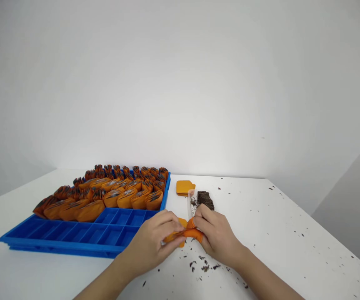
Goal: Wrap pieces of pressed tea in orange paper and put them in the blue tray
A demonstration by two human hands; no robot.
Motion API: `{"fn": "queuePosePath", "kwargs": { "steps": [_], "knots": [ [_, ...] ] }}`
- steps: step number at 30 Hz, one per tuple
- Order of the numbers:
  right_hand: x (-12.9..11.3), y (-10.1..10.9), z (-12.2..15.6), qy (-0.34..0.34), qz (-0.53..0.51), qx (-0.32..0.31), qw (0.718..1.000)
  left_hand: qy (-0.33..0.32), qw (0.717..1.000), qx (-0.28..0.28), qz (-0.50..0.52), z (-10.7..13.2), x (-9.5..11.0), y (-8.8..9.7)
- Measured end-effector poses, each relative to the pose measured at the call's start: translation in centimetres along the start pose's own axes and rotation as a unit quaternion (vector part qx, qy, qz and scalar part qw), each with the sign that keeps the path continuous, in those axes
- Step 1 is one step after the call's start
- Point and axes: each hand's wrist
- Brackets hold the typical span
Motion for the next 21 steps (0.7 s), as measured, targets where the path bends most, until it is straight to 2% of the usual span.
{"fn": "queuePosePath", "kwargs": {
  "steps": [5, 8, 11, 13, 17, 19, 21],
  "knots": [
    [0.2, -0.1, 0.0, -0.007, -0.013, -0.007, 1.0, 0.019, 1.0, -0.007, -0.004, 0.2, -1.0, 0.2],
    [0.5, 0.2, 0.2, -0.013, -0.027, 0.008, 1.0, 0.037, 0.999, 0.033, -0.013, 0.9, -1.4, 1.9],
    [0.8, 0.5, 0.4, -0.011, -0.021, 0.002, 1.0, 0.091, 0.992, 0.083, -0.008, 3.1, -2.1, 5.3],
    [0.9, 0.7, 0.5, -0.014, -0.016, -0.011, 1.0, 0.156, 0.983, 0.098, -0.02, 5.3, -3.0, 8.1],
    [0.7, 0.8, 0.6, -0.016, -0.02, -0.03, 0.999, 0.253, 0.946, 0.148, -0.142, 10.0, -5.9, 13.5],
    [0.5, 0.8, 0.6, -0.015, -0.025, -0.033, 0.999, 0.289, 0.923, 0.165, -0.191, 11.9, -7.7, 15.3],
    [0.3, 0.8, 0.5, -0.015, -0.025, -0.033, 0.999, 0.316, 0.907, 0.171, -0.218, 13.2, -9.3, 16.3]
  ]
}}
Point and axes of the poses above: each hand's wrist, its own z-axis away from the middle knuckle, its own y-axis out of the back of the hand, x = y × z, and after that the axes turned 6 degrees about -z, right-handed
